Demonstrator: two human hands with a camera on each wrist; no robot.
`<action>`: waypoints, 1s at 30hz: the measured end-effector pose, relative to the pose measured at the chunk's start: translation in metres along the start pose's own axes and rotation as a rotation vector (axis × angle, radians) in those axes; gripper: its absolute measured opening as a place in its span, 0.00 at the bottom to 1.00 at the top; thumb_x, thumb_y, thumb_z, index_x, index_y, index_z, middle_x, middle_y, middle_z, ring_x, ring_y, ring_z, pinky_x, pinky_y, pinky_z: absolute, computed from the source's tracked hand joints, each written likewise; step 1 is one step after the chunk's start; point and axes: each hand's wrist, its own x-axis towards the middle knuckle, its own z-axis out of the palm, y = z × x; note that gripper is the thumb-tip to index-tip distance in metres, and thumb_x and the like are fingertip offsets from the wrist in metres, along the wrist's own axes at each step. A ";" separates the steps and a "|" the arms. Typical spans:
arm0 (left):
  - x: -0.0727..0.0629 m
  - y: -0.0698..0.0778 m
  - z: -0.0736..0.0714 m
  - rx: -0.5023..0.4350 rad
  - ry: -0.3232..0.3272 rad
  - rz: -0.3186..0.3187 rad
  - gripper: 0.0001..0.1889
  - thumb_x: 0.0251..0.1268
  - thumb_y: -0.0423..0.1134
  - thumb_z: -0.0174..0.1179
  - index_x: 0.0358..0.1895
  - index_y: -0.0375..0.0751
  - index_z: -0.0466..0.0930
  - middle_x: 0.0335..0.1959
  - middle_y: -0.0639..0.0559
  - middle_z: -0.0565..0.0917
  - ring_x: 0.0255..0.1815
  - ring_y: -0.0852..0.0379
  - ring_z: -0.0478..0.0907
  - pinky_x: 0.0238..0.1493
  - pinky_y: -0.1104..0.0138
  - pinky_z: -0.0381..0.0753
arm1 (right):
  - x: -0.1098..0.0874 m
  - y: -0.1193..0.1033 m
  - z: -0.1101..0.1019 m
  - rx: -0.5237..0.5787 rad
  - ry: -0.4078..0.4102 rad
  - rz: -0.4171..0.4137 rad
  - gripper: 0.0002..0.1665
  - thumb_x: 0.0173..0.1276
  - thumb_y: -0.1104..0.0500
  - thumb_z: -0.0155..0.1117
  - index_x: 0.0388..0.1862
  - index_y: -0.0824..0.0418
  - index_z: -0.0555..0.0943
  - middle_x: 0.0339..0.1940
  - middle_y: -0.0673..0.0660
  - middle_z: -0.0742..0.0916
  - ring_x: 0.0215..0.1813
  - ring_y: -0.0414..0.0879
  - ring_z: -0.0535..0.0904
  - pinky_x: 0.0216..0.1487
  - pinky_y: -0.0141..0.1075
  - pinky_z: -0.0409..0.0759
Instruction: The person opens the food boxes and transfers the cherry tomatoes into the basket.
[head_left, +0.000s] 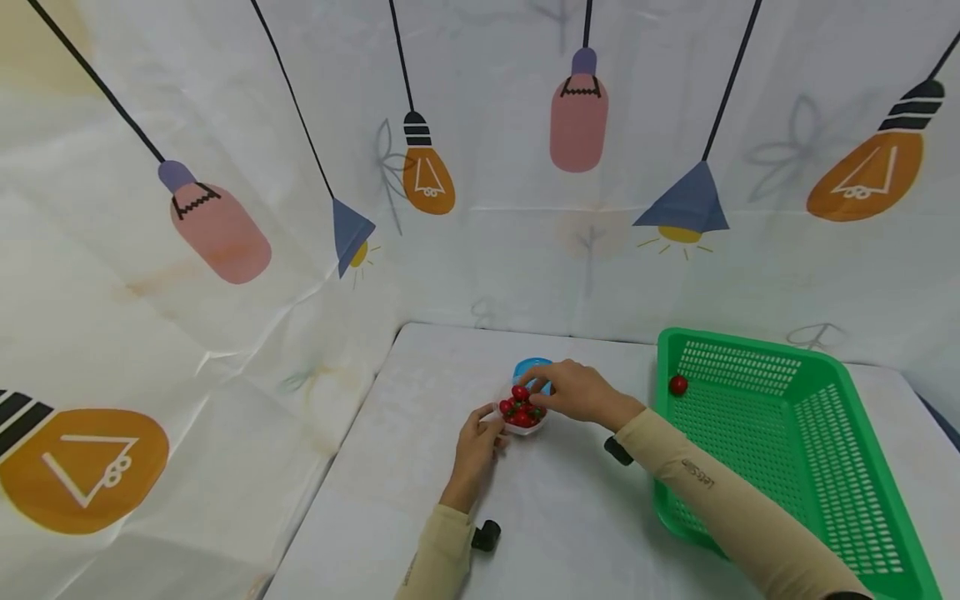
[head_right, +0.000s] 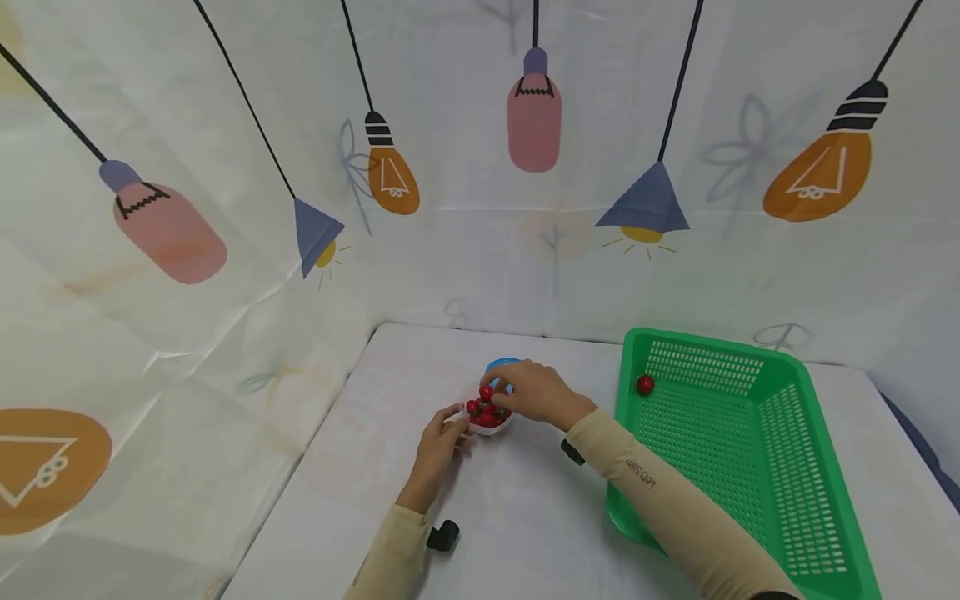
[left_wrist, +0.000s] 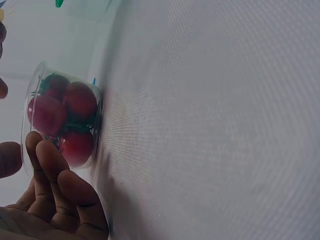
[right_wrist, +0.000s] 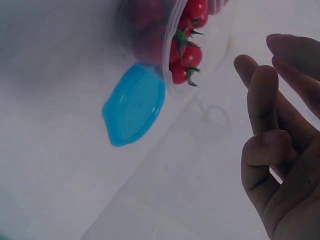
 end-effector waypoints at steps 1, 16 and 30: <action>0.000 0.000 0.000 0.002 0.000 0.003 0.24 0.75 0.43 0.57 0.69 0.37 0.71 0.35 0.48 0.87 0.32 0.54 0.80 0.32 0.67 0.75 | 0.002 -0.001 0.003 -0.005 -0.005 -0.004 0.17 0.71 0.57 0.69 0.57 0.53 0.84 0.43 0.49 0.89 0.39 0.42 0.84 0.35 0.38 0.81; 0.000 -0.001 0.000 -0.011 0.001 0.004 0.24 0.75 0.44 0.59 0.69 0.39 0.71 0.35 0.49 0.86 0.32 0.54 0.80 0.31 0.66 0.75 | 0.016 -0.005 0.034 -0.139 -0.113 0.097 0.13 0.66 0.53 0.74 0.49 0.51 0.88 0.37 0.44 0.88 0.39 0.40 0.81 0.44 0.45 0.83; 0.002 -0.004 0.000 -0.006 0.005 -0.001 0.24 0.74 0.44 0.59 0.68 0.39 0.73 0.36 0.46 0.86 0.31 0.56 0.79 0.31 0.67 0.74 | 0.021 -0.006 0.040 -0.169 -0.161 0.062 0.15 0.66 0.56 0.74 0.51 0.52 0.88 0.39 0.47 0.88 0.42 0.45 0.80 0.46 0.46 0.83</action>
